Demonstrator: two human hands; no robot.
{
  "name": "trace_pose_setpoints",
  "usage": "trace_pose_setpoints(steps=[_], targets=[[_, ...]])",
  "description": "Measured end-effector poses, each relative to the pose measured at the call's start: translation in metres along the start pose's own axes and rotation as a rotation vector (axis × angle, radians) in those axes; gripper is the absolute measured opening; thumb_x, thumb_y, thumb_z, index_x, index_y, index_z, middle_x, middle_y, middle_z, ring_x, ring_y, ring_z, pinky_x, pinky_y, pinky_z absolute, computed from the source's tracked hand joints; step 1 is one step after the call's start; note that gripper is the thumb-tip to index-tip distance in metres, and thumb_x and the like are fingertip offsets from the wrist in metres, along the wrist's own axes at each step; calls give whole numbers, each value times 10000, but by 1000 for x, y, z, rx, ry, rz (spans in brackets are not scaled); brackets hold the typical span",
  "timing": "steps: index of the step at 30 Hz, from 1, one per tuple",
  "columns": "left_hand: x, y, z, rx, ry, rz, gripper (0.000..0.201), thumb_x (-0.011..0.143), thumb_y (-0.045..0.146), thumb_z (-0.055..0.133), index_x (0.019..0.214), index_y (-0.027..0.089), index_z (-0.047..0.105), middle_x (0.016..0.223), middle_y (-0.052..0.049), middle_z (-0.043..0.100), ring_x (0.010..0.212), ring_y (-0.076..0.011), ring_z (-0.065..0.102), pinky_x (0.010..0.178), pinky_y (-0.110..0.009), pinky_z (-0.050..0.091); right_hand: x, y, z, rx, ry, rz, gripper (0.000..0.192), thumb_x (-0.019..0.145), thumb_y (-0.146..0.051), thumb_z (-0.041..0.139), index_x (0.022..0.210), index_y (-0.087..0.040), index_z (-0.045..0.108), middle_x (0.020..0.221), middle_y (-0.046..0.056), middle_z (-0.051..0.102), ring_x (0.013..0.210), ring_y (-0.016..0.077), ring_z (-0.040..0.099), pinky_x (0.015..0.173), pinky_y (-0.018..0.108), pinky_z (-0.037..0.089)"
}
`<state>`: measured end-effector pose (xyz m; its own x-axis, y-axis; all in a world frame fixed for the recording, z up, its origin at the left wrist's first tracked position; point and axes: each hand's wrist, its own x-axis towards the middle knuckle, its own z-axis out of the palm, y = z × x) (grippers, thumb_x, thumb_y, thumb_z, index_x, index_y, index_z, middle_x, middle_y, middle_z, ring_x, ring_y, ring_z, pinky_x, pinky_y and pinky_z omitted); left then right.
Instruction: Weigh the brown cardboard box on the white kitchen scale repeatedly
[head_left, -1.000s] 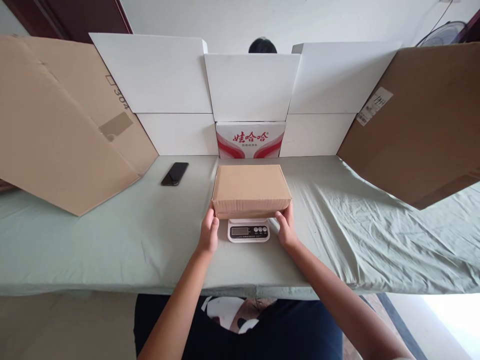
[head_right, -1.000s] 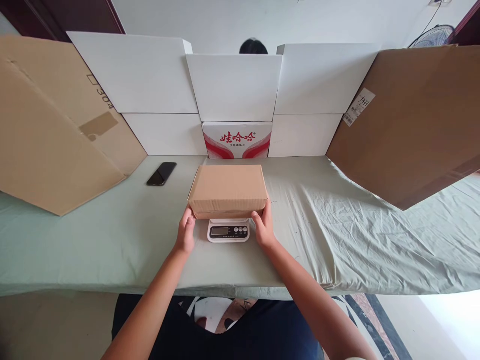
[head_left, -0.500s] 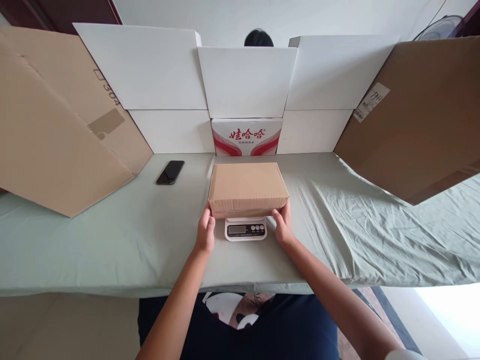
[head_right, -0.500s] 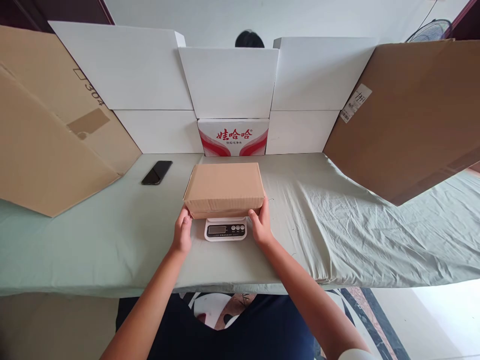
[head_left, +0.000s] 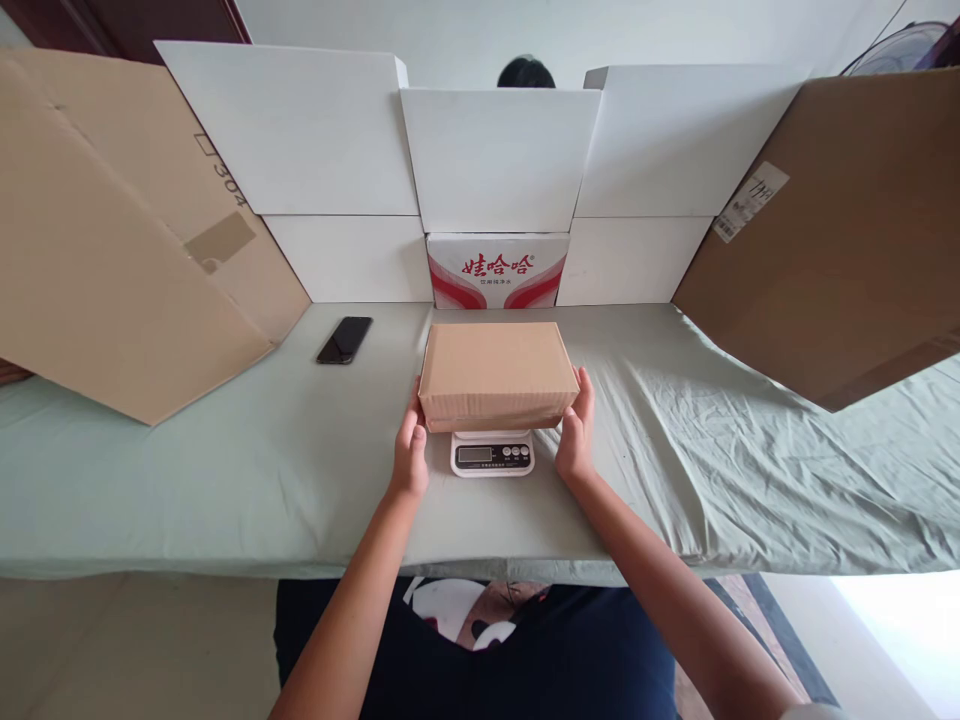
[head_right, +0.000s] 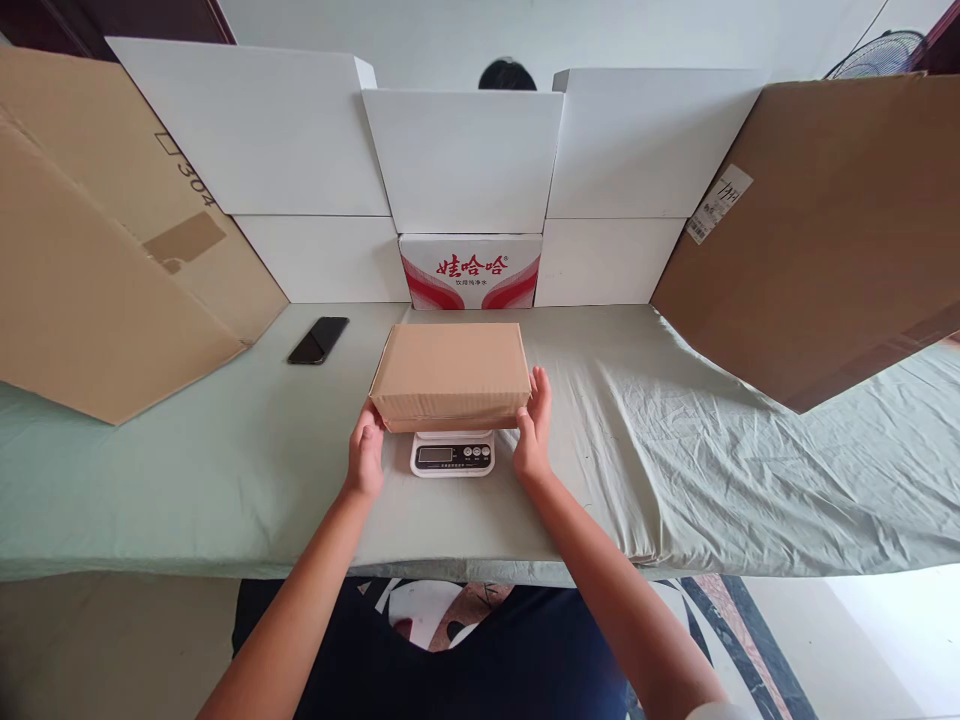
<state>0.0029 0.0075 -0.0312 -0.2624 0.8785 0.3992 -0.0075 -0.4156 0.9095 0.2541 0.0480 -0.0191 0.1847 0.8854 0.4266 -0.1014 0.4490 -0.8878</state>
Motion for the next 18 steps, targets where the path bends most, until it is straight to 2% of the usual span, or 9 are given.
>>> trace_pose_setpoints(steps=[2,5,9,18], targets=[[1,-2,0,-29,-9,0,771,941,741,471,1568,293,487,1661,-96,482,1604,-319,345,1330,-491,260,3,3,0,60,31,76,697,918,-645,561,1544,-402,376,1718,30,332,1624,317,294,1317,642,216],[3,-3,-1,-60,-5,5,776,938,748,467,1571,300,484,1679,-86,457,1611,-318,330,1333,-490,253,9,5,1,174,97,195,704,874,-643,561,1517,-404,400,1684,26,390,1598,333,336,1277,661,280],[4,-3,0,-84,2,7,787,940,764,439,1577,304,475,1667,-88,472,1602,-323,347,1325,-502,275,14,2,3,262,137,300,731,836,-627,565,1498,-347,428,1617,63,492,1543,332,418,1235,595,359],[6,-1,2,-73,15,-1,793,921,783,450,1536,289,531,1595,-111,552,1566,-340,407,1304,-512,312,15,0,6,258,144,292,672,821,-669,584,1387,-314,518,1530,67,584,1420,318,543,1175,520,413]])
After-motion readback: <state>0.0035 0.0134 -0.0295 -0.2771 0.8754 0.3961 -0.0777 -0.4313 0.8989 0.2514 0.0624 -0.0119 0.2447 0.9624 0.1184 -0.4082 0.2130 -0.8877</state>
